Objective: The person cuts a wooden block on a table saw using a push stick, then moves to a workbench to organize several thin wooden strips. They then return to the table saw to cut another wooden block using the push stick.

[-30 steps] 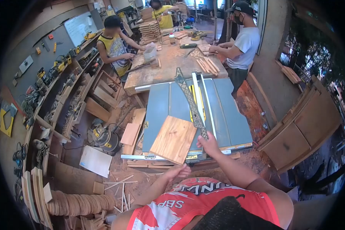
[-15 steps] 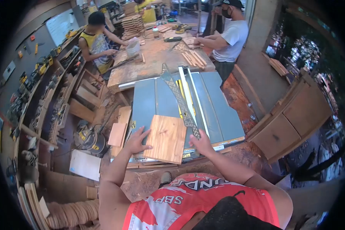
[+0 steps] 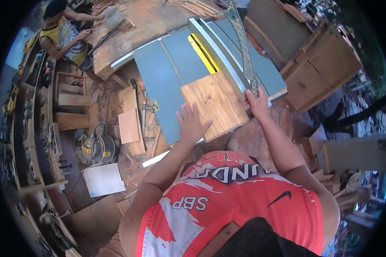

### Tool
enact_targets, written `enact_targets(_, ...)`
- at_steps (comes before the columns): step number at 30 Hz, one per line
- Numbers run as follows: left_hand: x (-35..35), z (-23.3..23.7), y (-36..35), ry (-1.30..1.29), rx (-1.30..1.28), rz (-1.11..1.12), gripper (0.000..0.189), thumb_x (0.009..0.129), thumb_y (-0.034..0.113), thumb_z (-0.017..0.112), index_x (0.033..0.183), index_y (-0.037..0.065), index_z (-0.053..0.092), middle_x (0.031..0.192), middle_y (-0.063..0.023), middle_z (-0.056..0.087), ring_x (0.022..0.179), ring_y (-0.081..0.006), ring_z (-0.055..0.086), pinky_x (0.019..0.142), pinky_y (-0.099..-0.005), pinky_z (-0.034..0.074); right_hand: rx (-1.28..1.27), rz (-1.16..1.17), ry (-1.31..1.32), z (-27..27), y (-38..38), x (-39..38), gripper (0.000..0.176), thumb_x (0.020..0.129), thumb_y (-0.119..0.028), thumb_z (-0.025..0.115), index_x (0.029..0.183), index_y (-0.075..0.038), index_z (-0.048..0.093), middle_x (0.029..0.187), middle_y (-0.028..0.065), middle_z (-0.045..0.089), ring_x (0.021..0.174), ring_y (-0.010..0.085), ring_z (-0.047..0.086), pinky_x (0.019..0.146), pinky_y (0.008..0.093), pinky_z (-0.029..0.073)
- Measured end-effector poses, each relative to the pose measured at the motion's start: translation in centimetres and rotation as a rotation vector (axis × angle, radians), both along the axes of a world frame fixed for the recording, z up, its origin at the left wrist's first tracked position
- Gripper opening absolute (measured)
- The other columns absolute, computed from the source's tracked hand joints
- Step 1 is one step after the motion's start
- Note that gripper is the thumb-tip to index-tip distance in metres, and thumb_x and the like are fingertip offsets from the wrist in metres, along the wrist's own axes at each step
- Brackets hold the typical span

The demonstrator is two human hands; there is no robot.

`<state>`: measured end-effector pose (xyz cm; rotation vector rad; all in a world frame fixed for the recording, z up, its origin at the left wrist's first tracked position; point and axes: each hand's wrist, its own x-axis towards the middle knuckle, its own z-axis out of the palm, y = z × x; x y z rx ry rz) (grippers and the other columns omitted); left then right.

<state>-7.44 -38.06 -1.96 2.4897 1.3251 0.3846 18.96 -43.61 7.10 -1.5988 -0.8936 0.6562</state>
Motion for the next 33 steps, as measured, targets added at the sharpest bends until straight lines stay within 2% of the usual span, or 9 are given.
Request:
enact_targets(4,-0.7,0.5,0.4,-0.016,-0.057,-0.03,0.107,0.084,0.063,0.063,0.152,-0.006,0.018,0.153,-0.0413,0.015,0.147,-0.0509,0.01,0.117,-0.0612,0.005,-0.017,-0.016,0.02,-0.2,0.0,-0.1,0.016,0.096,-0.015,0.061,0.095,-0.001,0.054,0.07,0.0078,0.064,0.059,0.0136,0.062,0.055,0.0277,0.05)
enact_targets(6,-2.5,0.9,1.6,-0.026,-0.093,-0.207,0.116,0.076,0.065,0.07,0.153,-0.004,0.018,0.153,-0.0408,0.015,0.147,-0.0508,0.01,0.118,-0.0588,0.006,-0.009,-0.023,0.026,-0.3,0.2,-0.1,0.016,0.096,-0.015,0.061,0.094,-0.001,0.054,0.07,0.0076,0.064,0.059,0.0134,0.062,0.055,0.0277,0.05)
enact_targets(7,-3.2,1.3,1.7,-0.021,-0.095,-0.211,0.116,0.076,0.065,0.07,0.153,-0.004,0.018,0.153,-0.0408,0.015,0.147,-0.0508,0.01,0.118,-0.0588,0.006,-0.011,-0.028,0.031,-0.4,0.0,-0.2,0.016,0.096,-0.015,0.061,0.094,-0.001,0.054,0.07,0.0076,0.064,0.059,0.0134,0.062,0.055,0.0277,0.05)
enact_targets(9,-4.3,2.2,2.1,0.019,-0.104,-0.338,0.125,0.067,0.068,0.075,0.154,-0.002,0.018,0.153,-0.0402,0.016,0.147,-0.0505,0.01,0.119,-0.057,0.008,0.002,-0.028,0.016,-0.2,0.2,-0.3,0.016,0.096,-0.015,0.061,0.093,-0.001,0.053,0.069,0.0068,0.063,0.058,0.0132,0.061,0.055,0.0276,0.05)
enact_targets(12,-4.5,0.5,2.2,-0.002,-0.072,-0.349,0.131,0.061,0.072,0.075,0.154,-0.001,0.018,0.153,-0.0394,0.016,0.147,-0.0498,0.01,0.119,-0.0577,0.009,-0.005,-0.039,0.007,-0.4,0.3,-0.1,0.017,0.096,-0.016,0.061,0.092,-0.002,0.052,0.068,0.0063,0.062,0.058,0.013,0.06,0.055,0.0275,0.049)
enact_targets(16,-4.2,0.5,2.2,0.022,-0.077,-0.328,0.134,0.057,0.073,0.076,0.155,0.001,0.018,0.154,-0.0387,0.015,0.148,-0.0483,0.01,0.119,-0.0576,0.01,-0.009,-0.041,-0.007,-0.1,0.3,-0.2,0.016,0.096,-0.016,0.061,0.093,-0.002,0.053,0.068,0.0058,0.062,0.057,0.0125,0.06,0.054,0.0274,0.049)
enact_targets(29,-3.9,0.8,5.8,-0.002,-0.108,-0.317,0.135,0.054,0.068,0.081,0.154,0.002,0.02,0.155,-0.0382,0.014,0.148,-0.0471,0.009,0.12,-0.0527,0.011,-0.037,-0.011,0.086,0.1,0.5,0.3,0.016,0.097,-0.015,0.061,0.095,-0.003,0.052,0.069,0.0055,0.061,0.057,0.0115,0.059,0.052,0.0263,0.048)
enact_targets(32,-3.9,1.1,5.6,0.04,-0.116,-0.318,0.132,0.057,0.066,0.081,0.154,0.002,0.019,0.156,-0.0368,0.014,0.149,-0.0457,0.01,0.12,-0.0524,0.011,-0.049,-0.014,0.164,0.2,0.6,0.8,0.016,0.097,-0.015,0.061,0.096,-0.003,0.051,0.072,0.0049,0.059,0.056,0.0112,0.058,0.05,0.0258,0.047)
enact_targets(33,-3.9,1.1,5.6,0.018,-0.104,-0.302,0.122,0.065,0.06,0.08,0.154,0.002,0.021,0.156,-0.0351,0.017,0.149,-0.0448,0.012,0.12,-0.0522,0.012,-0.014,0.007,0.271,0.1,0.7,1.1,0.016,0.097,-0.016,0.06,0.097,-0.003,0.05,0.073,0.0045,0.058,0.055,0.0111,0.057,0.049,0.0257,0.047)
